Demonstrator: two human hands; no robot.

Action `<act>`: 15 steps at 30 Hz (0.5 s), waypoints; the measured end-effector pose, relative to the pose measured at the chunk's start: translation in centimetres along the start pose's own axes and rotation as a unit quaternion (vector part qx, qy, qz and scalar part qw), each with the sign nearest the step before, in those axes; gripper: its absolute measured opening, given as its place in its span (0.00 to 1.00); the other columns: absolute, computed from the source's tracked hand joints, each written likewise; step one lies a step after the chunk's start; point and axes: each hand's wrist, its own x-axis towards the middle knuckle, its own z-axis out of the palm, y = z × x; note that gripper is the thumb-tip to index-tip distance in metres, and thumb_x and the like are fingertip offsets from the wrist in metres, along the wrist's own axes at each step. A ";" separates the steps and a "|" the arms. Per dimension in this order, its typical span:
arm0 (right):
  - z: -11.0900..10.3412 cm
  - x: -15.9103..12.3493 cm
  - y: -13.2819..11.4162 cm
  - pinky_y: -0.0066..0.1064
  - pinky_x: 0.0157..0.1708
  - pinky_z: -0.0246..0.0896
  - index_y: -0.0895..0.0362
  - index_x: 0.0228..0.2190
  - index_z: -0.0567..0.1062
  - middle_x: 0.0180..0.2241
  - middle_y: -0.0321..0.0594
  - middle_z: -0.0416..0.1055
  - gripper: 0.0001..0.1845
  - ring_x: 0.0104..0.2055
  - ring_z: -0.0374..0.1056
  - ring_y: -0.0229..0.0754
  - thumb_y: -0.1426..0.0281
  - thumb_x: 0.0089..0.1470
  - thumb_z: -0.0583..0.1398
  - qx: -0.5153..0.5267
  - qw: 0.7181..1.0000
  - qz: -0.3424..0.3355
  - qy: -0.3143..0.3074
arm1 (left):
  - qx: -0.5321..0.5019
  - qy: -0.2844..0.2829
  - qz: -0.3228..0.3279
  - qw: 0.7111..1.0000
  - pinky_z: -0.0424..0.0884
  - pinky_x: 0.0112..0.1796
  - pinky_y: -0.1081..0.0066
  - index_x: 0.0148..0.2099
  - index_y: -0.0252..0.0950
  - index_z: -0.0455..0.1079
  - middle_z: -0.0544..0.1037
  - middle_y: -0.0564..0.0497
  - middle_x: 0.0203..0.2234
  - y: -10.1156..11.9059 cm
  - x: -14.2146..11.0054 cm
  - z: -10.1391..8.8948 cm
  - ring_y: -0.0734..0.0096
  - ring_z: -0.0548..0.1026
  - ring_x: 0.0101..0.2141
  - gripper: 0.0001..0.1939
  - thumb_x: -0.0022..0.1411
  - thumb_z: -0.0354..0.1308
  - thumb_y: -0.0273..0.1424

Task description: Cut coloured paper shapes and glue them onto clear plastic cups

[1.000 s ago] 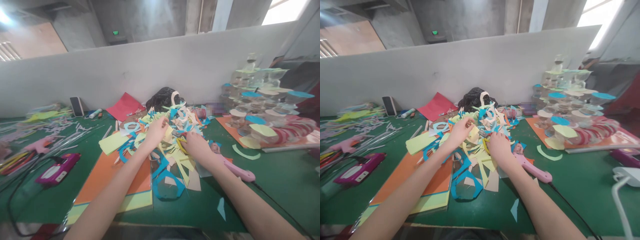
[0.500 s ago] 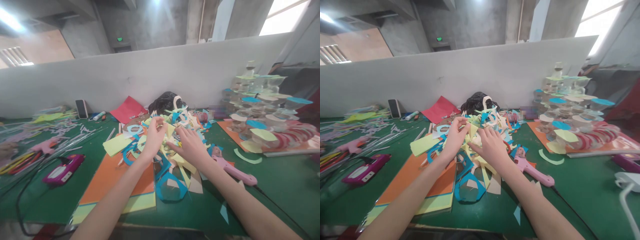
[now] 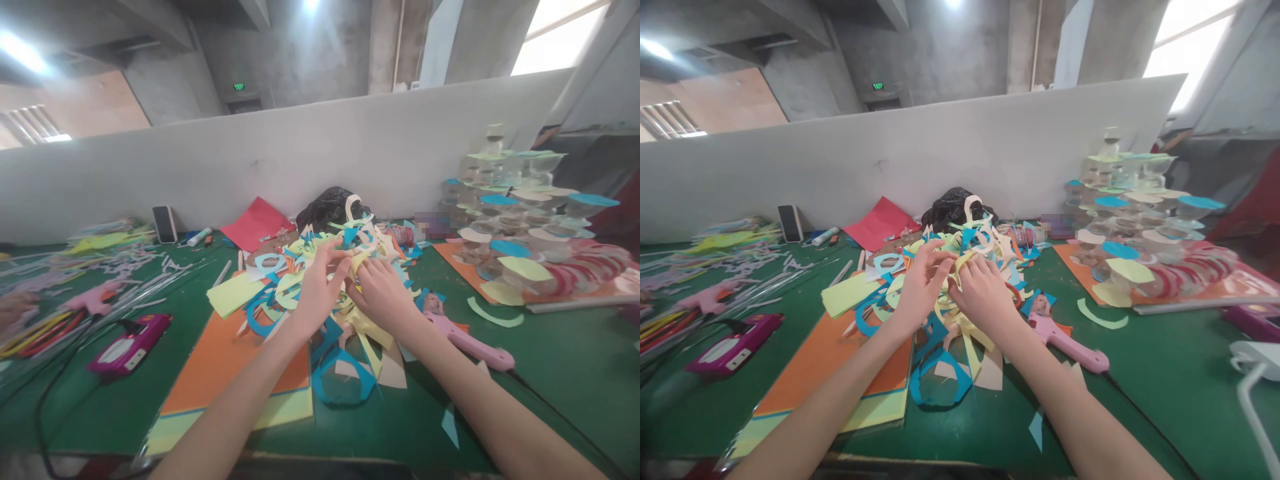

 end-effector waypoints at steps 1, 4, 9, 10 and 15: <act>0.0 0.0 0.0 0.40 0.40 0.57 0.60 0.34 0.71 0.31 0.48 0.72 0.12 0.38 0.67 0.52 0.71 0.62 0.49 0.014 1.000 0.001 -0.017 | 0.009 -0.004 -0.004 1.000 0.73 0.39 0.68 0.57 0.43 0.60 0.77 0.46 0.45 -0.1 0.0 0.0 0.66 0.77 0.42 0.18 0.67 0.52 0.39; 0.1 0.1 0.0 0.41 0.41 0.57 0.60 0.35 0.71 0.33 0.49 0.71 0.13 0.39 0.66 0.52 0.75 0.62 0.46 0.092 0.992 0.029 -0.077 | 0.028 -0.005 -0.008 1.000 0.72 0.43 0.66 0.55 0.41 0.62 0.77 0.46 0.45 -0.4 0.1 0.0 0.64 0.77 0.45 0.16 0.67 0.52 0.38; 0.1 0.5 0.3 0.34 0.34 0.55 0.58 0.31 0.69 0.29 0.44 0.71 0.13 0.33 0.67 0.46 0.77 0.62 0.47 0.170 0.974 0.092 -0.116 | 0.020 0.005 -0.012 1.000 0.71 0.45 0.64 0.53 0.41 0.62 0.78 0.47 0.44 -0.7 0.1 0.2 0.63 0.76 0.46 0.14 0.67 0.52 0.38; 0.0 0.6 0.4 0.32 0.32 0.54 0.57 0.29 0.68 0.27 0.42 0.71 0.14 0.31 0.66 0.44 0.77 0.62 0.47 0.186 0.969 0.110 -0.119 | 0.021 0.012 -0.015 1.000 0.72 0.44 0.65 0.52 0.41 0.61 0.77 0.46 0.45 -0.7 0.1 0.2 0.64 0.76 0.46 0.14 0.67 0.52 0.38; -0.6 0.7 0.6 0.28 0.27 0.52 0.55 0.23 0.67 0.21 0.37 0.70 0.20 0.24 0.65 0.39 0.67 0.65 0.47 0.268 0.932 0.210 -0.124 | 0.068 0.024 0.018 0.997 0.72 0.42 0.67 0.52 0.40 0.62 0.75 0.45 0.47 -0.9 -0.2 0.5 0.65 0.76 0.46 0.13 0.67 0.51 0.37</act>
